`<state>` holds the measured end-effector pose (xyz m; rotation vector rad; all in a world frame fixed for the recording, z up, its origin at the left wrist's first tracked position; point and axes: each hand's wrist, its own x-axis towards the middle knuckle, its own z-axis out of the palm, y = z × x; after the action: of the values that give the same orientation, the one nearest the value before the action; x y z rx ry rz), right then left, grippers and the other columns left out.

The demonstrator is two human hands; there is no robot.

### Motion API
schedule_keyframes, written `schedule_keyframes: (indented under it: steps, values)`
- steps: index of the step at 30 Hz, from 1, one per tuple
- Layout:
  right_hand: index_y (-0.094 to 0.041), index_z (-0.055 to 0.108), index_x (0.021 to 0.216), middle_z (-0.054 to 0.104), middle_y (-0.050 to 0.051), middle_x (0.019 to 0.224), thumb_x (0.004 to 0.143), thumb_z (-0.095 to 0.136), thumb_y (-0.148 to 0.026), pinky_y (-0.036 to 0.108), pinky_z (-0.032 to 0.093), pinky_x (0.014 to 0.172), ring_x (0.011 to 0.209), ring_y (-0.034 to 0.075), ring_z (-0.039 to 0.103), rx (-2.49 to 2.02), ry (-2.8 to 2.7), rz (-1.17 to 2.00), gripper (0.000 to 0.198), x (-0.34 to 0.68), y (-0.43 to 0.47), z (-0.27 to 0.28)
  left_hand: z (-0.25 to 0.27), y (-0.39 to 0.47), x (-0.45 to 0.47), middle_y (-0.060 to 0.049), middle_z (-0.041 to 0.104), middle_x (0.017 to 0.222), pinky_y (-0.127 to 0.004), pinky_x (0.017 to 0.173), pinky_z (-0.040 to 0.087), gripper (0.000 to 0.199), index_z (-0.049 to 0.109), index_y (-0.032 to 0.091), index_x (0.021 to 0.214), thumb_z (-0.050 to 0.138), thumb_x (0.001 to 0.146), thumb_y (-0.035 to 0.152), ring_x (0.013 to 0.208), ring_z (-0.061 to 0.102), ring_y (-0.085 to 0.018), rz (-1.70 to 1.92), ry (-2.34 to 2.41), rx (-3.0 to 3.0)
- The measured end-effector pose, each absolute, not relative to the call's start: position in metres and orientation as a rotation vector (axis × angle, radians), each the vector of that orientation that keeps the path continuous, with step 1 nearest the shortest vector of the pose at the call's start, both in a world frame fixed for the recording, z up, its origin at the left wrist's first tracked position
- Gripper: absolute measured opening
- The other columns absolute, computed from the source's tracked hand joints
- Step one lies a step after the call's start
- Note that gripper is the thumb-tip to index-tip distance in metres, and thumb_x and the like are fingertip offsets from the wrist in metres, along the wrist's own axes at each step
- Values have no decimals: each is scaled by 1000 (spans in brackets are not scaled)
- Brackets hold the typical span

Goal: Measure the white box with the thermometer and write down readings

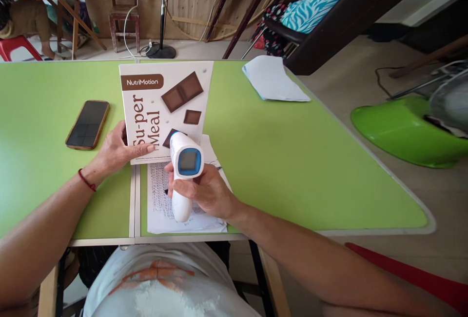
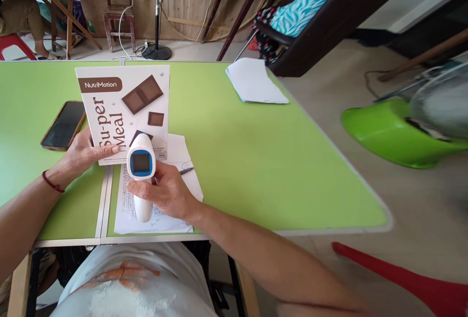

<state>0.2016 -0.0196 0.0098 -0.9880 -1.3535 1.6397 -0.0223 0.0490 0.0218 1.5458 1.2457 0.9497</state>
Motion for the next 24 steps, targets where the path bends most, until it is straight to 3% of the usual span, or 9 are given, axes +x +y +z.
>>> schedule_keyframes:
  steps: [24]
  values:
    - [-23,54,70,56,-4,64,69,79,-45,36,49,60,59,15,56,-1068,-1328,1632,33,201,-20,14,24,48,-22,-14,75,116,-56,95,57,76,62,17,117,94,60,56,111,70,-37,949,1216,1530]
